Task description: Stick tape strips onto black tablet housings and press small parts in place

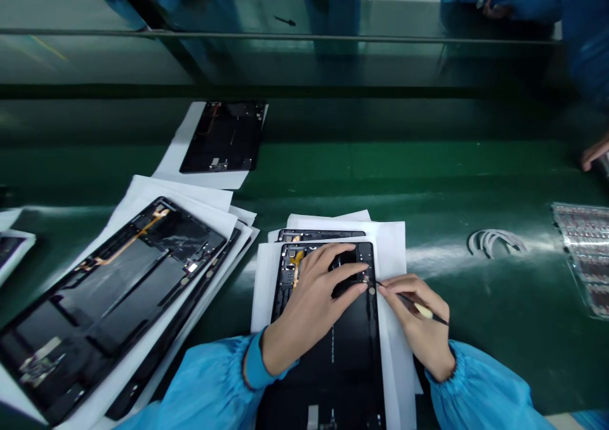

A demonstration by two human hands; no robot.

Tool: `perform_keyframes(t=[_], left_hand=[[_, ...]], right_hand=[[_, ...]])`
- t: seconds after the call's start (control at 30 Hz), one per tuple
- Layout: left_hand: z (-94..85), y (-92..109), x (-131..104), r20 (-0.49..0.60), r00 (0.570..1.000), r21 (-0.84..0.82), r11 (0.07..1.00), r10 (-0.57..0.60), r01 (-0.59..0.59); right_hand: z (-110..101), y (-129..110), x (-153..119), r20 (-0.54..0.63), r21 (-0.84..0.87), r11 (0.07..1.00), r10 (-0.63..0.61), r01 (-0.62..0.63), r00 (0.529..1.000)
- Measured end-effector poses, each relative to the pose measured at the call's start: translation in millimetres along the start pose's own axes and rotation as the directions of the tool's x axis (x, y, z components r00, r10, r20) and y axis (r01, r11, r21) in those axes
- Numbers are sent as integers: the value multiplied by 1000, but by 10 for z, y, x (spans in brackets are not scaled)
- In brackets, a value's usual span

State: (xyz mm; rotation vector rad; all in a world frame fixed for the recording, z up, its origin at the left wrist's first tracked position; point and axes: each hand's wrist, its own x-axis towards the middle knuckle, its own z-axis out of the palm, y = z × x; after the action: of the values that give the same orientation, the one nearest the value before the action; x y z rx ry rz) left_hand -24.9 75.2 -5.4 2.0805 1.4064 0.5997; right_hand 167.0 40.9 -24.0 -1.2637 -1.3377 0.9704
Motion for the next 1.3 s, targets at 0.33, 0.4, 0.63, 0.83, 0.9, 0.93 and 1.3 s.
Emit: perform_keyframes(t=[0.33, 0.4, 0.63, 0.83, 0.9, 0.93, 1.3], left_hand=[[-9, 53, -84, -110, 981, -30, 986, 161, -165], [-5, 40, -124, -97, 986, -12, 990, 138, -140], [-15, 11, -65, -12, 1000, -9, 1000, -2, 1], [-7, 31, -45, -1, 1000, -17, 1000, -15, 15], [1, 30, -52, -1, 1000, -12, 1000, -18, 18], [5, 28, -57, -2, 1000, -6, 1000, -20, 20], [16, 57, -34, -32, 999, 35, 999, -13, 14]], right_hand=[[31, -2, 136, 37, 49, 995, 84, -86, 996], [66, 1, 209, 33, 73, 992, 99, -101, 995], [91, -1, 308, -43, 98, 971, 222, -217, 974], [-29, -46, 38, -16, 21, 995, 96, -96, 995], [-36, -37, -9, 20, 2, 999, 41, -41, 999], [-32, -30, -18, 30, -6, 1000, 19, -19, 999], [9, 6, -40, -16, -49, 999, 10, -11, 1000]])
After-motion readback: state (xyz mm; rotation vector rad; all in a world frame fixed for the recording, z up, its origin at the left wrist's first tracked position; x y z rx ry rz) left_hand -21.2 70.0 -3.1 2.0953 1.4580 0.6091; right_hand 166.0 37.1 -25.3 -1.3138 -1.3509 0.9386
